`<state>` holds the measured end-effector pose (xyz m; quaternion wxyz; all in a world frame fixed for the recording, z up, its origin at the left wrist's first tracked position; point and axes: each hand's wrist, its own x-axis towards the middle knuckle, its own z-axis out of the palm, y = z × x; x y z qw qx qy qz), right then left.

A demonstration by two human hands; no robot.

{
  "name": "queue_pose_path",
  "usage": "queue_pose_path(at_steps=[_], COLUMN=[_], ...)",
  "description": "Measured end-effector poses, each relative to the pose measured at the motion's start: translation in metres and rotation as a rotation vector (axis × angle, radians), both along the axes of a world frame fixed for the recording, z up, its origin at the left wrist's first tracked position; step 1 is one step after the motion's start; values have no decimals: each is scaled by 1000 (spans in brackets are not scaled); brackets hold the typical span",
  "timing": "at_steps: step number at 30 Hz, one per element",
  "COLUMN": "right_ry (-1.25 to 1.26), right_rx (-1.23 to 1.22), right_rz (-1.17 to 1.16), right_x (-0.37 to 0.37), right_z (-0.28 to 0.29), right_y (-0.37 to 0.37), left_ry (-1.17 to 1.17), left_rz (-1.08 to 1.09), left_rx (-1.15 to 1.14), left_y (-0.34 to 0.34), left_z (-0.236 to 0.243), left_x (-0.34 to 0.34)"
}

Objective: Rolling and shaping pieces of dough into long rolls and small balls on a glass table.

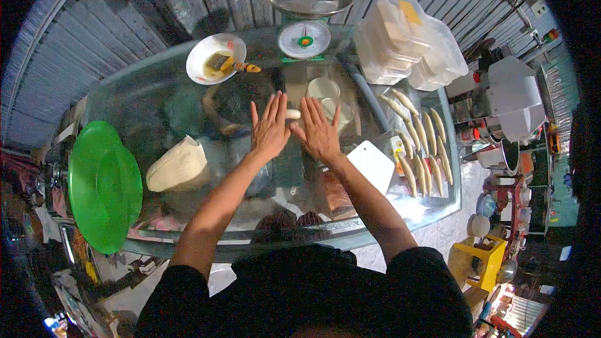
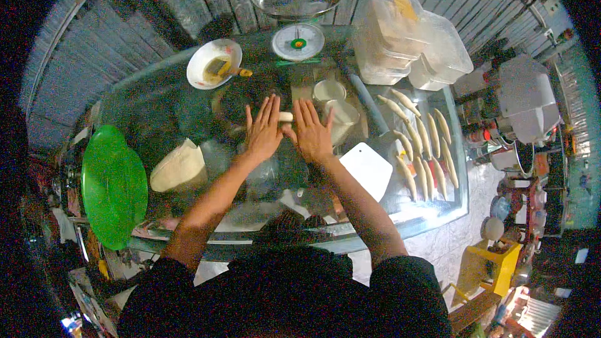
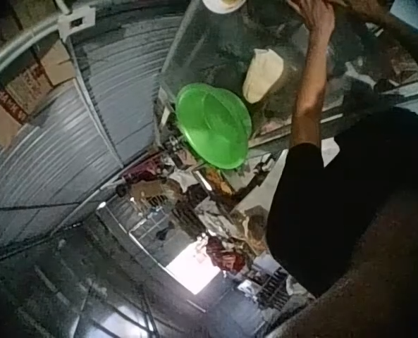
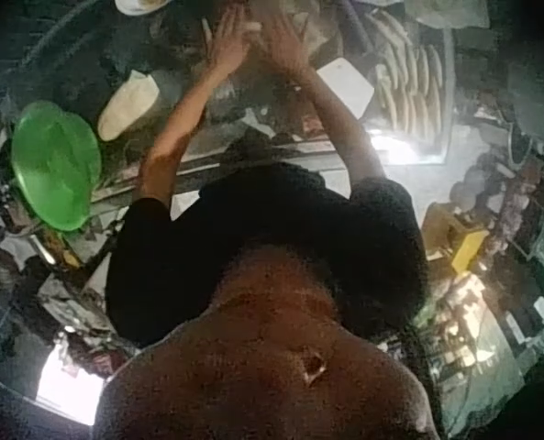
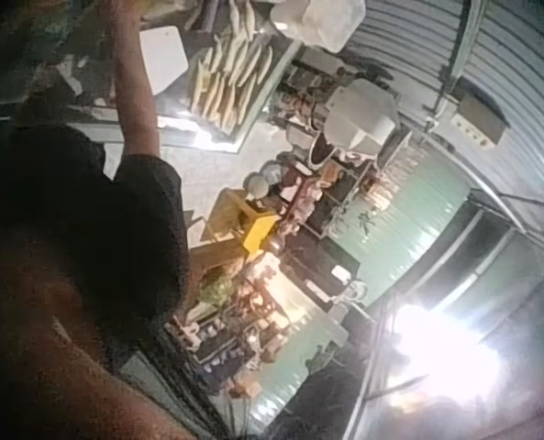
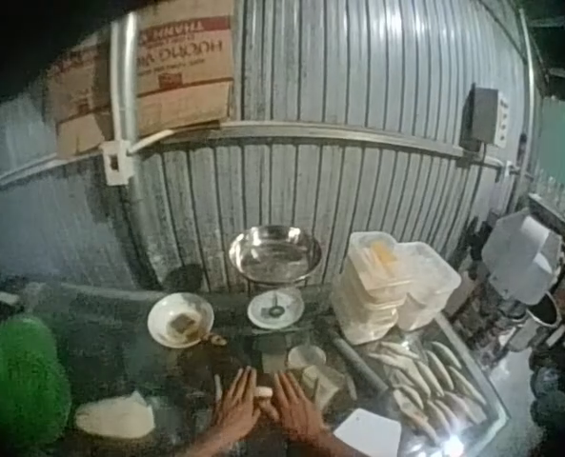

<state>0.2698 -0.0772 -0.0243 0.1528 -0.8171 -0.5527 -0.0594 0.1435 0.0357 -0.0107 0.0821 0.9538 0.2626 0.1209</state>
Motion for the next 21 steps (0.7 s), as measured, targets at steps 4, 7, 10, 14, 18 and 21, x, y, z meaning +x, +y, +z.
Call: queue_pose_path(at_steps=[4,7,10,14,18,21], right_ry=[55,185,205,144,136,-16], right_rx=[-1,23,123,10,89,101], right_rz=[114,43,-20,28,11,126], right_x=[-16,-4,7,13,25,36], right_z=[21,22,17,14,26,29], right_y=[-49,-60,-55,-24,7,8], left_ry=[-99,-122,-186,-307,-515,-368], left_rz=[-102,-69,-98,-243,-270,-286], left_rx=[-65,-93,-33,-173,-104,-75], left_y=[-17,-3,9,25,43,47], left_z=[0,3,10,5,11,17], left_x=[-41,-59,-53,-25,2,-2])
